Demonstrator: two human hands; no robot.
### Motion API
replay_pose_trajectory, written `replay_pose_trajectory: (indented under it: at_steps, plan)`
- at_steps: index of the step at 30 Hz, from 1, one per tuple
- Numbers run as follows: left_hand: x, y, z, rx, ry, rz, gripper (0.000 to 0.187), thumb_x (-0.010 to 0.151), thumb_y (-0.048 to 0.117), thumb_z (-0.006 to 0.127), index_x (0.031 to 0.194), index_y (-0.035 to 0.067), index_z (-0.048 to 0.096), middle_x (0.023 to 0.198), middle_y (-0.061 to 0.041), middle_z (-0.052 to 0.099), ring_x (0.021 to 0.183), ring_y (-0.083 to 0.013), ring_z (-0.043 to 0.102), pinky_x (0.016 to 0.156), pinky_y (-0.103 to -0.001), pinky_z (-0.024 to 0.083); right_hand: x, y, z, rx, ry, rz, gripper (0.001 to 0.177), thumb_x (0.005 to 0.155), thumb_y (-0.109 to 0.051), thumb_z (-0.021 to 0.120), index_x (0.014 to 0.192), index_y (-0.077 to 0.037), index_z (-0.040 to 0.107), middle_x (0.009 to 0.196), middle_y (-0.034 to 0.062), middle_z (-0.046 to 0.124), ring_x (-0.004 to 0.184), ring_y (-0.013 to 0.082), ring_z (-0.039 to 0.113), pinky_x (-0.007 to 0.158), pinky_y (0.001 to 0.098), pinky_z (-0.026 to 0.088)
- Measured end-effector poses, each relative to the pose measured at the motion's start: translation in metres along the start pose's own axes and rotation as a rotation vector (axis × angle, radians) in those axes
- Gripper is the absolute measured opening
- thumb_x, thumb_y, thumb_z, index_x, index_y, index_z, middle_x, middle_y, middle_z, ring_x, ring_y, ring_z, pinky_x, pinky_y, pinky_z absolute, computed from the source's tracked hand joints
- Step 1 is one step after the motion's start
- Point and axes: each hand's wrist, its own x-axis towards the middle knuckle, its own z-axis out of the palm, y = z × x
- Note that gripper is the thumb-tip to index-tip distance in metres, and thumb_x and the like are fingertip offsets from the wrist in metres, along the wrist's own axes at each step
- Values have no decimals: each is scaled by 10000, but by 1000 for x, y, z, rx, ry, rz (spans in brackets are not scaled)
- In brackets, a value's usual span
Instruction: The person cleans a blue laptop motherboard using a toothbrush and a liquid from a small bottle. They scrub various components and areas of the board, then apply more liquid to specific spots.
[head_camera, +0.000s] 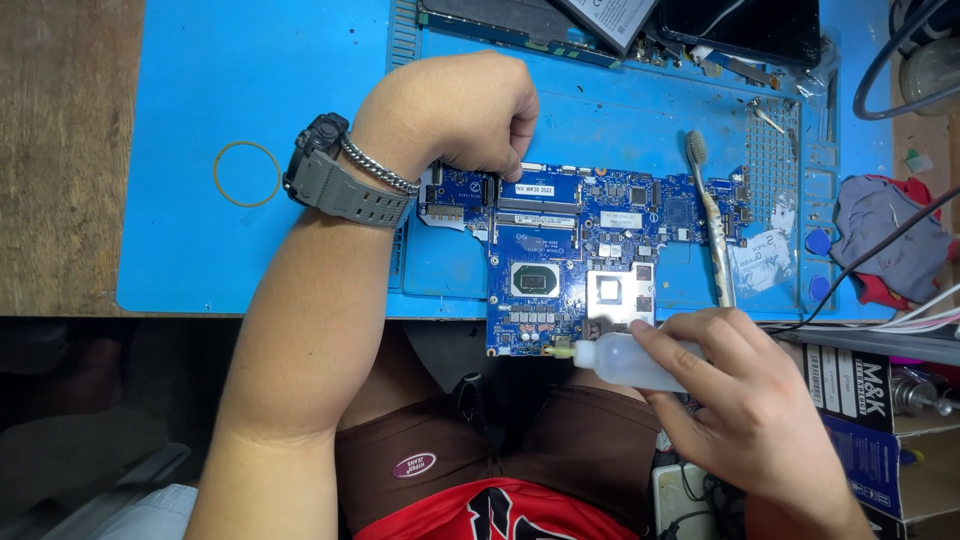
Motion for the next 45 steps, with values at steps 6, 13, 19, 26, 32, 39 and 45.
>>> replay_pose_trajectory:
  at_steps: [6, 13, 19, 26, 32, 39, 45]
  plan:
    - [0, 2, -2, 10, -20, -32, 97, 881, 227, 828, 840, 196, 745, 860, 8, 741, 784, -177, 668, 582, -352, 524, 15, -8, 2, 19, 48, -28, 414, 878, -101, 717, 1285, -45, 661, 1119, 141, 658, 958, 316, 622, 799, 419, 537]
    - [0, 2, -1, 9, -11, -15, 102, 891, 222, 826, 840, 188, 744, 829, -8, 727, 747, -176, 654, 567, -345, 514, 18, -5, 7, -5, 90, 14, 423, 875, -86, 737, 1292, -54, 672, 1091, 145, 647, 962, 313, 629, 829, 424, 537]
    - [-3, 4, -4, 3, -27, -42, 94, 878, 225, 830, 846, 200, 746, 859, 15, 740, 789, -167, 671, 588, -341, 524, 25, -6, 5, 21, 75, -17, 414, 889, -70, 699, 1301, -53, 659, 1110, 132, 656, 951, 304, 623, 812, 413, 530]
    - [-2, 4, -4, 6, -32, -38, 109, 887, 241, 830, 845, 193, 742, 842, 5, 729, 766, -168, 657, 587, -338, 520, 26, -5, 6, 33, 66, -38, 432, 875, -74, 711, 1303, -66, 656, 1117, 132, 651, 968, 311, 620, 809, 412, 531]
    - [-2, 4, -4, -13, -30, -12, 98, 908, 125, 746, 823, 174, 748, 877, 24, 784, 830, -143, 719, 573, -321, 528, 24, -2, 2, 11, 100, -30, 393, 894, -56, 698, 1285, -49, 664, 1092, 140, 639, 935, 314, 604, 821, 423, 521]
    - [0, 2, -2, 5, -24, -18, 97, 892, 206, 821, 833, 179, 749, 845, -4, 746, 784, -170, 679, 591, -341, 531, 17, 5, 1, -64, 112, -7, 391, 902, -69, 709, 1289, -28, 680, 1086, 158, 641, 944, 332, 607, 842, 446, 524]
    - [0, 3, -4, 11, -39, -22, 82, 895, 217, 813, 847, 190, 752, 866, 9, 747, 784, -165, 683, 599, -344, 540, 12, 7, 1, -66, 126, 21, 385, 889, -32, 703, 1274, -39, 704, 1080, 137, 648, 930, 308, 612, 835, 414, 526]
